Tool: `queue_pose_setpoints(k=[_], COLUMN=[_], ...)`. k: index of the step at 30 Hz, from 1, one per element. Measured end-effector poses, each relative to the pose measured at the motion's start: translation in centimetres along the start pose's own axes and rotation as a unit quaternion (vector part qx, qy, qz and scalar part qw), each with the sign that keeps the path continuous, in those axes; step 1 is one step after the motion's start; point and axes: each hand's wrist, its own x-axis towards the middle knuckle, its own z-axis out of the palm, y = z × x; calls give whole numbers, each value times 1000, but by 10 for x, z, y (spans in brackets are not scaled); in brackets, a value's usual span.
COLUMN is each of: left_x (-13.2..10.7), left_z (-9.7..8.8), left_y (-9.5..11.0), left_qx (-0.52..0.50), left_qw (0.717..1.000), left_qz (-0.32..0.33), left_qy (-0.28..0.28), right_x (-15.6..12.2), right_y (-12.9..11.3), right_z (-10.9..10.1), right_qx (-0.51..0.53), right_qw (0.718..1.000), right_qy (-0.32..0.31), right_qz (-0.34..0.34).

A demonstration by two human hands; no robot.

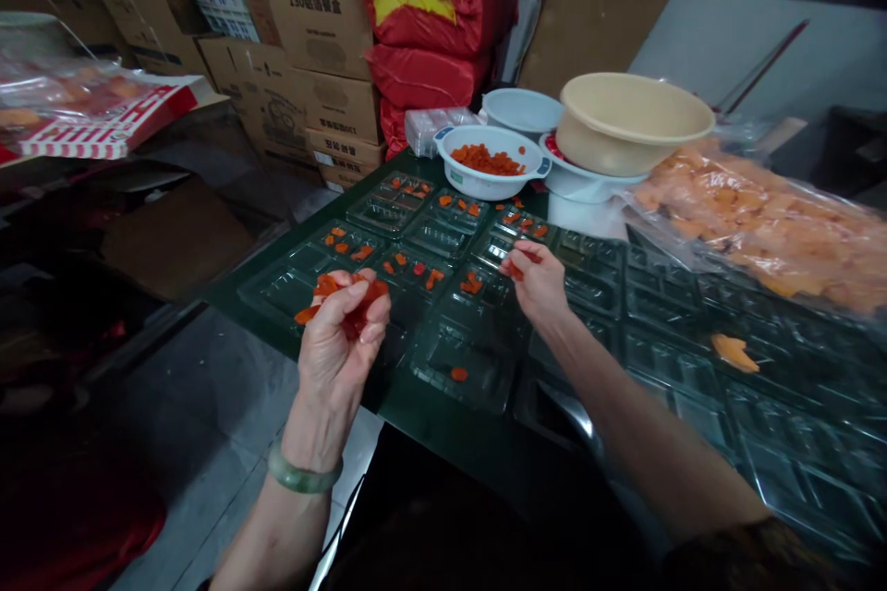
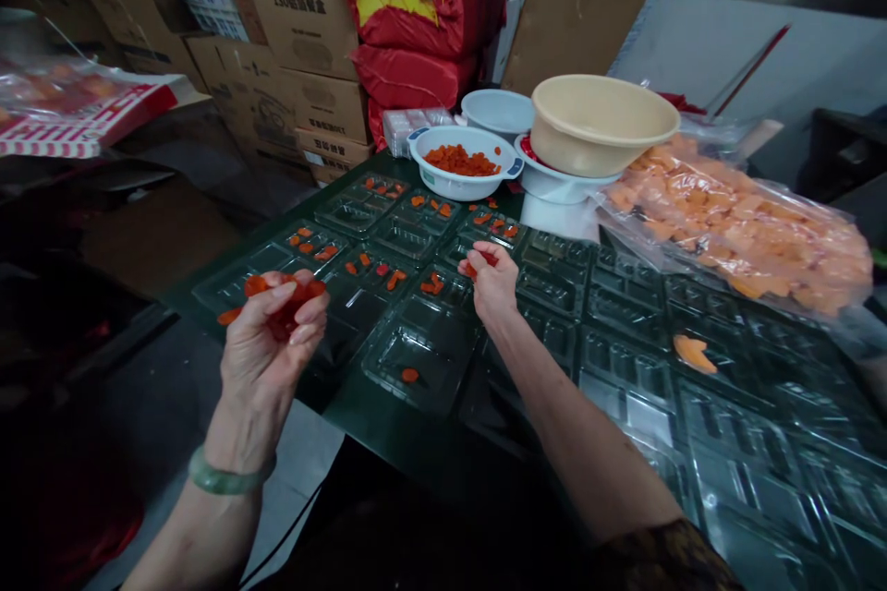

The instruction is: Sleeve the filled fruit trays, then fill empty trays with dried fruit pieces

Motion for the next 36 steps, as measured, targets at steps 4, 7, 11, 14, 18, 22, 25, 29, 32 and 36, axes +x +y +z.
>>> queue_pose_setpoints(k=[4, 7, 11, 14, 18, 22, 25, 29, 32, 36], left_x=[-1, -1, 0, 0, 0, 0, 0, 0, 1, 2], left_z=[-1, -1, -2, -2, -3, -3, -3, -5, -7, -8], left_y=[-1, -2, -1, 0, -1, -2, -1, 0, -1, -5], left_qx=[-7, -11, -5, 5, 7, 2, 2, 9, 12, 4], left_qw=[1000, 1000, 1000, 1000, 1000, 1000, 1000, 1000, 1000, 1000], left_qz=[-9, -15, -5, 0, 0, 2, -1, 1, 0, -15], left_qy=[-9, -13, -7, -7, -8, -3, -3, -6, -3, -9], right_x=[1, 3, 2, -3, -8, -5, -4, -8, -11, -14], right_y=[4, 6, 2, -2, -3, 0, -5, -25, -34, -31], right_z=[-1, -2, -7, -11, -9, -3, -2, -17, -36, -53], right_qx=[-12, -48, -165, -310, -492, -597, -635, -667, -700, -735], right_qw=[1000, 999, 985, 941, 840, 755, 716, 695, 674, 641], right_qy=[0, -1, -31, -106, -195, -229, -242, -215, -180, -167], right_qz=[-2, -11, -48, -84, -116, -146, -158, -162, -155, -142])
